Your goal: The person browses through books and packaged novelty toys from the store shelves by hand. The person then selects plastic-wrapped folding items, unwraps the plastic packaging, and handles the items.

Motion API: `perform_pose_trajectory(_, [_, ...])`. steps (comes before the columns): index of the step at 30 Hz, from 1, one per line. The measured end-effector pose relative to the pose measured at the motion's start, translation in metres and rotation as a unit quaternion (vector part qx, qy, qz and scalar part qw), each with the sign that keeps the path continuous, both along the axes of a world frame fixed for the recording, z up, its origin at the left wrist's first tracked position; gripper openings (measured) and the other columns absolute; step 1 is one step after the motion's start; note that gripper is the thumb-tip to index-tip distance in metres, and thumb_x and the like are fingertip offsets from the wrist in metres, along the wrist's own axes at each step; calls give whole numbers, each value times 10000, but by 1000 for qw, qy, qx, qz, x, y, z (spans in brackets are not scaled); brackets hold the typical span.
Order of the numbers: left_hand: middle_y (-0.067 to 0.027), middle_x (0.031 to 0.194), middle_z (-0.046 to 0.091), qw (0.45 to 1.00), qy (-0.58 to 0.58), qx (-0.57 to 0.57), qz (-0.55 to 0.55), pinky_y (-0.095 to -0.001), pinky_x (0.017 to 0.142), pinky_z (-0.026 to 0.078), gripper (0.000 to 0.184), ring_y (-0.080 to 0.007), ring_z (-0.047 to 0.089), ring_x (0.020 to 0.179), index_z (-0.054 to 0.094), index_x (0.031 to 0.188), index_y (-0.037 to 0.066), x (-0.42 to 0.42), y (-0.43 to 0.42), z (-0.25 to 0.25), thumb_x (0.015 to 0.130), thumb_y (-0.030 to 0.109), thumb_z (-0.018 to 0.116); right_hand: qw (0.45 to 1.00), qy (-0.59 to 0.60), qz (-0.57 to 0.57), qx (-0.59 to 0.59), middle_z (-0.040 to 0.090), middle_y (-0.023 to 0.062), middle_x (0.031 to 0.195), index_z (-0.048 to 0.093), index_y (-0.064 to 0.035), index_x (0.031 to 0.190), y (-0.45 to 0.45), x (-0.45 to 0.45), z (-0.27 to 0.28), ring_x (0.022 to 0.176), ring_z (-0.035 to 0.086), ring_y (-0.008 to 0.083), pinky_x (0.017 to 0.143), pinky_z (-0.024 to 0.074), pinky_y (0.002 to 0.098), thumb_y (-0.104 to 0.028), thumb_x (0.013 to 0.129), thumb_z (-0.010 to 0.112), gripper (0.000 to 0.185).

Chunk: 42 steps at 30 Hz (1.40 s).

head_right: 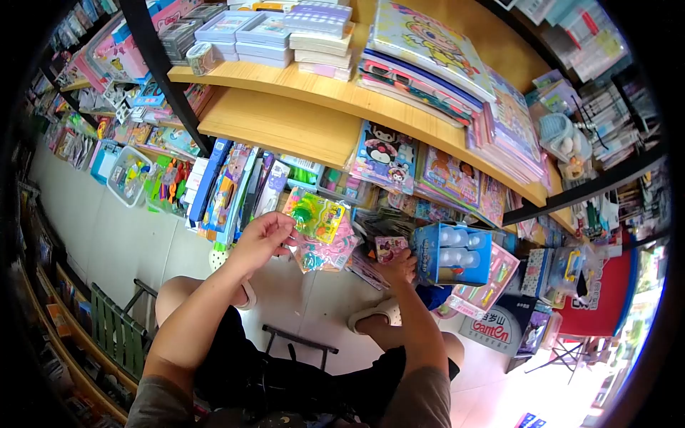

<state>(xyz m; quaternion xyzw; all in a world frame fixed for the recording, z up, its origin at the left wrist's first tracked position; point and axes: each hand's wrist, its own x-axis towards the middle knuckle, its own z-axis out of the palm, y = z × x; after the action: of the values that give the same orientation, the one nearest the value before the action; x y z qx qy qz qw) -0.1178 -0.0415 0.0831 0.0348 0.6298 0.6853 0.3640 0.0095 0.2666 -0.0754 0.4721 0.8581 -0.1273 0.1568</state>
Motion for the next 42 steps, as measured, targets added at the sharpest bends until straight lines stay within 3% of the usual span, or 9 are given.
perform_pose_trajectory(9, [-16,862,602,993,10,64,100,-223,647,482,167,-92,584,774,552,957,60,-12,-18,21,914,210,492,921,279,272,9,393,215,1059,345,-10,1122,-33,-30,125,999,427,384,847,387,431,-277,561,789,764])
perform_pose_trajectory(15, [-18,860,602,989,14,69,127,-230,658,482,153,-100,588,771,548,953,65,-11,-30,27,913,198,486,849,389,317,168,402,206,1042,362,-19,1087,-29,-110,173,971,440,405,804,379,495,-344,579,767,726])
perform_pose_trajectory(18, [-23,860,602,989,16,66,129,-237,661,486,141,-106,590,773,544,946,59,-12,-36,27,913,178,476,912,321,216,132,385,242,1150,368,-12,1162,-13,-145,178,1086,396,416,889,321,541,-445,623,721,776])
perform_pose_trajectory(22, [-36,856,600,987,10,69,147,-250,665,494,143,-117,592,775,539,948,44,-17,-44,28,913,164,469,972,129,161,110,208,290,1372,363,-38,1290,-7,-157,159,1296,154,410,1012,67,606,-577,700,598,833])
perform_pose_trajectory(25, [-47,854,597,981,-4,89,172,-256,663,497,149,-126,592,777,537,955,36,-22,-51,31,913,159,463,946,167,214,175,221,275,1369,381,-34,1278,-16,-145,147,1292,165,413,1014,74,605,-564,703,604,813])
perform_pose_trajectory(29, [-55,853,592,976,-15,94,194,-258,662,497,159,-136,591,777,537,962,34,-23,-61,36,914,165,461,861,348,298,221,387,244,1238,486,-23,1126,-33,-128,141,1182,342,401,969,248,521,-324,751,646,507])
perform_pose_trajectory(34, [-55,852,591,976,-15,88,198,-260,659,497,160,-140,591,778,539,962,32,-20,-68,33,912,165,466,873,321,365,-35,527,205,942,539,-2,929,-72,-96,87,946,505,384,829,406,404,-138,728,628,258])
perform_pose_trajectory(39, [-50,842,592,977,-13,95,192,-249,655,495,152,-132,592,762,540,947,39,-15,-69,27,909,172,477,931,235,272,-65,524,209,1003,492,24,982,-91,-78,-35,977,487,367,800,421,421,-277,686,697,469])
perform_pose_trajectory(42, [-46,833,594,979,-15,96,179,-237,647,495,138,-119,594,742,537,927,41,-12,-67,22,909,167,483,985,91,146,-12,434,180,1182,344,7,1188,-100,-91,-54,1119,407,349,906,347,487,-516,619,705,853])
